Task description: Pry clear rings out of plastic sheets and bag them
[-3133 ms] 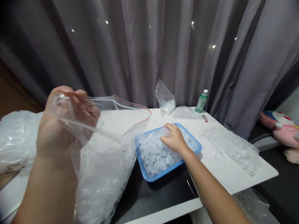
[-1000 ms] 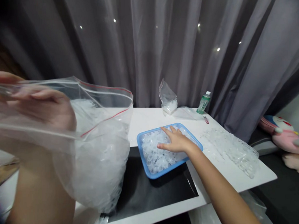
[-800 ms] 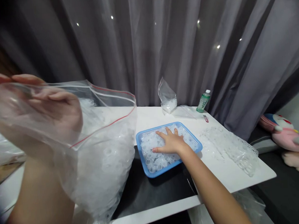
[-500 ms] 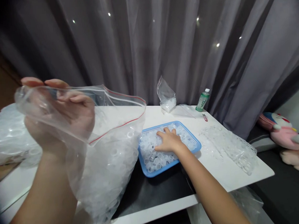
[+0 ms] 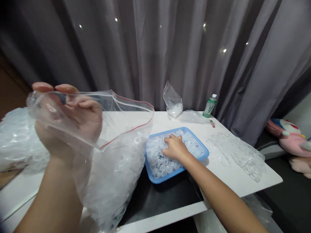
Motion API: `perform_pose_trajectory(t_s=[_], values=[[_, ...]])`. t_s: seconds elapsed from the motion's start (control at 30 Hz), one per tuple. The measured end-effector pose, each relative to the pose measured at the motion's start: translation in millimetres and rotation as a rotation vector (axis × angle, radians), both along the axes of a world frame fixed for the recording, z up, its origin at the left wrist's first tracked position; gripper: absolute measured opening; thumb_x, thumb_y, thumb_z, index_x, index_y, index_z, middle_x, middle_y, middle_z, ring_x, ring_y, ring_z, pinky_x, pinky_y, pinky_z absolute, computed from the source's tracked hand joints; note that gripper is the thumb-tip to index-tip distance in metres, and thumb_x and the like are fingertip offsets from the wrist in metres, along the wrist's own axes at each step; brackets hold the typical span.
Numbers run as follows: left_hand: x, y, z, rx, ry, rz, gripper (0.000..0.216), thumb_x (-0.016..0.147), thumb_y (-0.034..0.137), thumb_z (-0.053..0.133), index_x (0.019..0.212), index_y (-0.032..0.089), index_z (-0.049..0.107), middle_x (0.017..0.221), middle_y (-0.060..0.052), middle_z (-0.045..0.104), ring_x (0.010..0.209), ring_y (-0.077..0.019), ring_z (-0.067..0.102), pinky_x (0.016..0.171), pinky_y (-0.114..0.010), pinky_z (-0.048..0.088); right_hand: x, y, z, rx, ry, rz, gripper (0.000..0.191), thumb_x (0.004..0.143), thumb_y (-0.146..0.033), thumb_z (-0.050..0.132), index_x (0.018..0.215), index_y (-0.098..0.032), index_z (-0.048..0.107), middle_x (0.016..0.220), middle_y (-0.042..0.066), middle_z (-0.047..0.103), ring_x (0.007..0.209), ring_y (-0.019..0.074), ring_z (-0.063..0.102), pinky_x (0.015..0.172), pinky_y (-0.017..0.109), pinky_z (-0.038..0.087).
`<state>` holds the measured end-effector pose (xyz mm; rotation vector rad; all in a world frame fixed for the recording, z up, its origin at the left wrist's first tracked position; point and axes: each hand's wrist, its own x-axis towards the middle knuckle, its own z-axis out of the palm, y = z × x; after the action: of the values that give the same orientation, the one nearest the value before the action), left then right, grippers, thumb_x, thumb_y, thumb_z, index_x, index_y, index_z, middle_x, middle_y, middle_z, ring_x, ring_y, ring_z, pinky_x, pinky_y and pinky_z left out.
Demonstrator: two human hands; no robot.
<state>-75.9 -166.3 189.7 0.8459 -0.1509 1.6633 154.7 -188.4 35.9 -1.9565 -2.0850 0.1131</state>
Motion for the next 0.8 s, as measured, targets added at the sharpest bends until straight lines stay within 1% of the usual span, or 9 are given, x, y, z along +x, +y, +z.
perform_pose_trajectory(t_s=[0.07, 0.2, 0.27, 0.33, 0.4, 0.47, 0.57, 0.67, 0.8], values=[[-0.7, 0.1, -0.6, 0.026, 0.012, -0.022, 0.009, 0.080, 0.018, 0.066, 0.075, 0.023, 0.061, 0.077, 0.009, 0.062, 0.058, 0.0000, 0.049, 0.063, -0.013, 0.043, 0.8, -1.1, 3.7, 0.049, 0.009, -0.011, 0.013, 0.068, -0.021, 0.053, 0.077, -0.015, 0.061, 0.083, 0.006, 0.055, 0.080, 0.0188, 0.051, 0.083, 0.033, 0.033], [0.5, -1.1, -0.1, 0.046, 0.014, -0.032, 0.012, 0.075, 0.020, 0.071, 0.074, 0.023, 0.060, 0.076, 0.009, 0.060, 0.058, -0.0005, 0.047, 0.062, -0.012, 0.042, 8.4, -0.8, 11.5, 0.174, 0.082, -0.065, 0.010, 0.065, -0.014, 0.049, 0.071, -0.016, 0.057, 0.078, 0.005, 0.053, 0.077, 0.0180, 0.050, 0.075, 0.028, 0.036], [3.2, -2.9, -0.3, 0.055, 0.044, -0.022, 0.016, 0.070, 0.021, 0.076, 0.075, 0.022, 0.061, 0.078, 0.008, 0.060, 0.059, -0.0010, 0.046, 0.062, -0.013, 0.043, 14.3, 1.1, 14.5, 0.235, 0.139, -0.080, 0.009, 0.064, -0.013, 0.049, 0.069, -0.017, 0.055, 0.077, 0.004, 0.052, 0.075, 0.0173, 0.050, 0.073, 0.027, 0.037], [7.2, -5.0, -1.9, 0.082, 0.121, 0.008, 0.021, 0.066, 0.023, 0.080, 0.076, 0.021, 0.061, 0.081, 0.006, 0.058, 0.059, -0.0019, 0.045, 0.062, -0.014, 0.044, 20.9, 4.6, 16.9, 0.290, 0.206, -0.093, 0.007, 0.063, -0.015, 0.050, 0.069, -0.017, 0.054, 0.077, 0.004, 0.052, 0.074, 0.0171, 0.050, 0.073, 0.026, 0.038], [12.0, -6.4, -5.2, 0.118, 0.210, 0.031, 0.019, 0.067, 0.023, 0.078, 0.075, 0.021, 0.062, 0.082, 0.005, 0.057, 0.061, -0.0032, 0.046, 0.061, -0.016, 0.045, 28.1, 9.3, 18.7, 0.323, 0.271, -0.121, 0.008, 0.061, -0.018, 0.052, 0.069, -0.018, 0.054, 0.076, 0.003, 0.053, 0.074, 0.0174, 0.051, 0.073, 0.027, 0.039], [16.6, -5.9, -10.1, 0.142, 0.288, 0.026, 0.014, 0.070, 0.023, 0.076, 0.075, 0.021, 0.063, 0.084, 0.004, 0.057, 0.062, -0.0040, 0.048, 0.062, -0.017, 0.045, 35.3, 14.2, 19.6, 0.318, 0.343, -0.168, 0.009, 0.060, -0.021, 0.053, 0.069, -0.018, 0.055, 0.073, 0.002, 0.054, 0.073, 0.0177, 0.052, 0.072, 0.027, 0.040], [21.3, -1.7, -17.9, 0.167, 0.369, 0.020, 0.009, 0.074, 0.025, 0.072, 0.077, 0.023, 0.064, 0.086, 0.003, 0.057, 0.062, -0.0042, 0.050, 0.060, -0.017, 0.044, 44.6, 18.8, 18.2, 0.244, 0.485, -0.209, 0.015, 0.061, -0.025, 0.054, 0.073, -0.018, 0.058, 0.067, 0.000, 0.055, 0.069, 0.0165, 0.052, 0.068, 0.027, 0.042], [23.3, 2.8, -22.9, 0.194, 0.416, 0.050, 0.005, 0.078, 0.028, 0.068, 0.079, 0.025, 0.064, 0.086, 0.003, 0.057, 0.059, -0.0044, 0.048, 0.057, -0.017, 0.043, 50.1, 17.6, 15.3, 0.180, 0.615, -0.204, 0.021, 0.059, -0.026, 0.054, 0.077, -0.017, 0.060, 0.065, -0.002, 0.056, 0.066, 0.0153, 0.052, 0.066, 0.026, 0.043], [24.2, 4.0, -25.0, 0.226, 0.474, 0.081, 0.006, 0.080, 0.030, 0.066, 0.081, 0.024, 0.065, 0.084, 0.001, 0.056, 0.058, -0.0046, 0.046, 0.056, -0.017, 0.042, 52.6, 12.5, 13.0, 0.180, 0.754, -0.196, 0.026, 0.059, -0.026, 0.052, 0.081, -0.016, 0.061, 0.065, -0.002, 0.057, 0.064, 0.0153, 0.054, 0.064, 0.026, 0.044]])
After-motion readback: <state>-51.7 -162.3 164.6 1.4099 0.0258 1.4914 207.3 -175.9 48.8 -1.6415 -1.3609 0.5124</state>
